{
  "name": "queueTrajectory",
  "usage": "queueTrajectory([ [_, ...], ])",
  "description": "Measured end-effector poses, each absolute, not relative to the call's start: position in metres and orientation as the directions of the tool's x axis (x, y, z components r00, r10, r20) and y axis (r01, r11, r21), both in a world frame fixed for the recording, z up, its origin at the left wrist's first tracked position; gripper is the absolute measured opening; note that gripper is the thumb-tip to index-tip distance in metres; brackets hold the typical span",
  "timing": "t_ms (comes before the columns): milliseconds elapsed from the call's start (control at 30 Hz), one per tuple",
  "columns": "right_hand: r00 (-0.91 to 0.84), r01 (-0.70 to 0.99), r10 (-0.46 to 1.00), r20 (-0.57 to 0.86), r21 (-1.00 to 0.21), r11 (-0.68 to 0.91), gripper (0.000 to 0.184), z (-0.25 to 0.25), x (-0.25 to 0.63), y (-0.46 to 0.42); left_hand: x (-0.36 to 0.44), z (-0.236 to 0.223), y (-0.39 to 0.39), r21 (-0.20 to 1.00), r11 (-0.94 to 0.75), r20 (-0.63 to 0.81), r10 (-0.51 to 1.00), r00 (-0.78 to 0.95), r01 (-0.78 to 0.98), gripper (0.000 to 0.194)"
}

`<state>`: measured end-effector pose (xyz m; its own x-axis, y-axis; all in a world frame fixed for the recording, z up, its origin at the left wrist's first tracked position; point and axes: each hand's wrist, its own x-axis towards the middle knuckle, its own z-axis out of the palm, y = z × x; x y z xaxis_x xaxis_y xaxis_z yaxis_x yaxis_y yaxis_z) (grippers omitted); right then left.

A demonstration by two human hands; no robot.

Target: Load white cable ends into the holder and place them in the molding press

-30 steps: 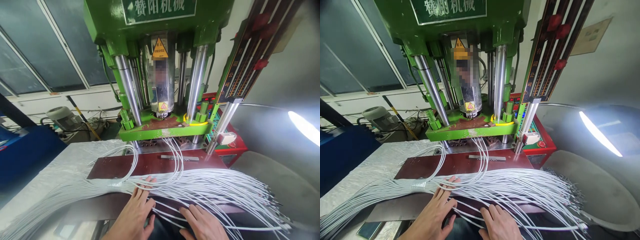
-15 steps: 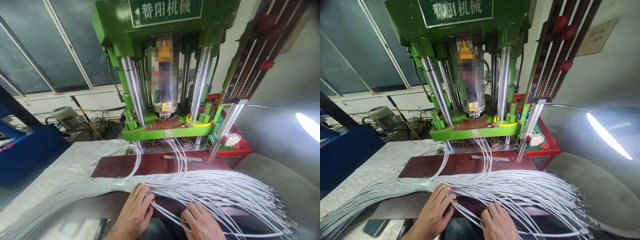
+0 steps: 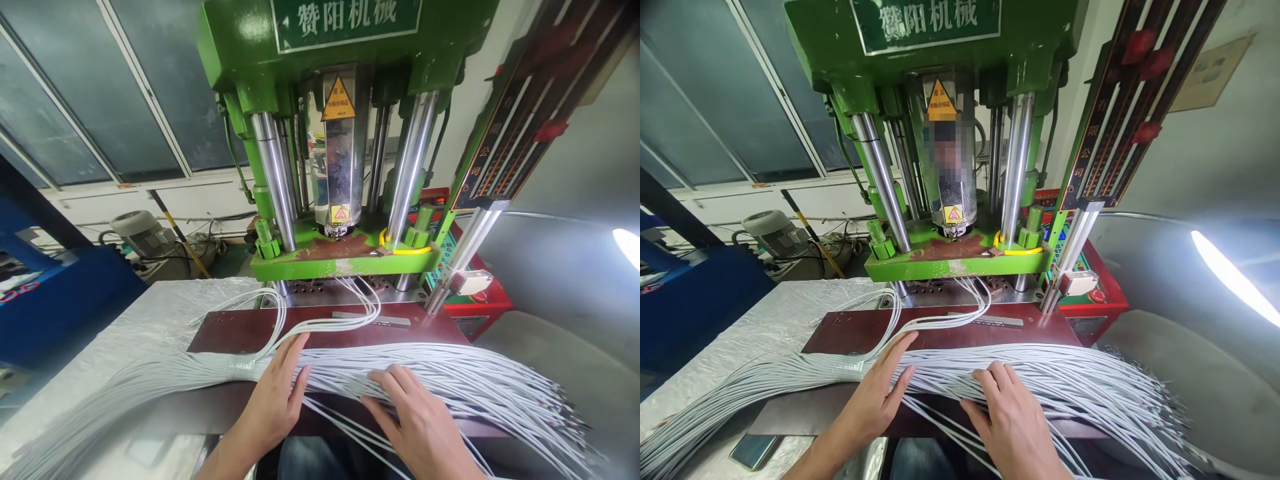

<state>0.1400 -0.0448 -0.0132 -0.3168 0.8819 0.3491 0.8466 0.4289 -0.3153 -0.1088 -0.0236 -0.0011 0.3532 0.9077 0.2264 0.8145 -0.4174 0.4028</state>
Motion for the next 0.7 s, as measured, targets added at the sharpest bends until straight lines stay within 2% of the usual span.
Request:
queueTrajectory([
  [100, -0.322, 0.866, 0.879, 0.352, -0.266, 0.424, 0.03, -0.015, 0.138, -0.041, -0.104, 0.001, -0.015, 0.448, -0.4, 0.122, 0.913, 0.389, 0.799, 0.049],
  [200, -0.365, 0.859, 0.859, 0.358, -0.226, 0.459, 0.031, -0.018, 0.131, -0.043, -0.102, 0.003, -0.004, 0.517, -0.331, 0.06, 0.934, 0.352, 0.789, 0.055],
  [233, -0.376, 0.857, 0.851, 0.365, -0.211, 0.469, 0.029, -0.018, 0.129, -0.044, -0.103, 0.005, -0.001, 0.59, -0.275, 0.078, 0.955, 0.286, 0.759, 0.058],
  [300, -0.395, 0.855, 0.836, 0.381, -0.181, 0.487, 0.026, -0.02, 0.126, -0.045, -0.105, 0.01, 0.006, 0.788, -0.168, 0.116, 0.985, 0.125, 0.593, 0.061],
  [367, -0.413, 0.85, 0.817, 0.401, -0.151, 0.504, 0.021, -0.021, 0.125, -0.044, -0.109, 0.018, 0.01, 0.897, -0.12, 0.111, 0.993, 0.045, 0.426, 0.06],
  [433, -0.434, 0.844, 0.796, 0.421, -0.118, 0.523, 0.014, -0.021, 0.125, -0.042, -0.114, 0.024, 0.009, 0.863, -0.154, 0.097, 0.985, 0.142, 0.481, 0.06],
  [500, -0.447, 0.837, 0.777, 0.443, -0.101, 0.538, 0.01, -0.018, 0.124, -0.039, -0.12, 0.026, 0.004, 0.703, -0.256, 0.049, 0.948, 0.314, 0.664, 0.06],
  [567, -0.454, 0.827, 0.763, 0.46, -0.102, 0.554, 0.009, -0.013, 0.124, -0.036, -0.125, 0.023, -0.002, 0.546, -0.354, -0.02, 0.9, 0.435, 0.759, 0.057],
  [633, -0.463, 0.821, 0.763, 0.452, -0.107, 0.561, 0.009, -0.007, 0.123, -0.033, -0.129, 0.015, -0.005, 0.476, -0.39, -0.039, 0.886, 0.462, 0.788, 0.048],
  [700, -0.461, 0.826, 0.78, 0.423, -0.116, 0.551, 0.008, -0.002, 0.123, -0.031, -0.133, 0.006, -0.006, 0.461, -0.403, -0.001, 0.891, 0.454, 0.791, 0.037],
])
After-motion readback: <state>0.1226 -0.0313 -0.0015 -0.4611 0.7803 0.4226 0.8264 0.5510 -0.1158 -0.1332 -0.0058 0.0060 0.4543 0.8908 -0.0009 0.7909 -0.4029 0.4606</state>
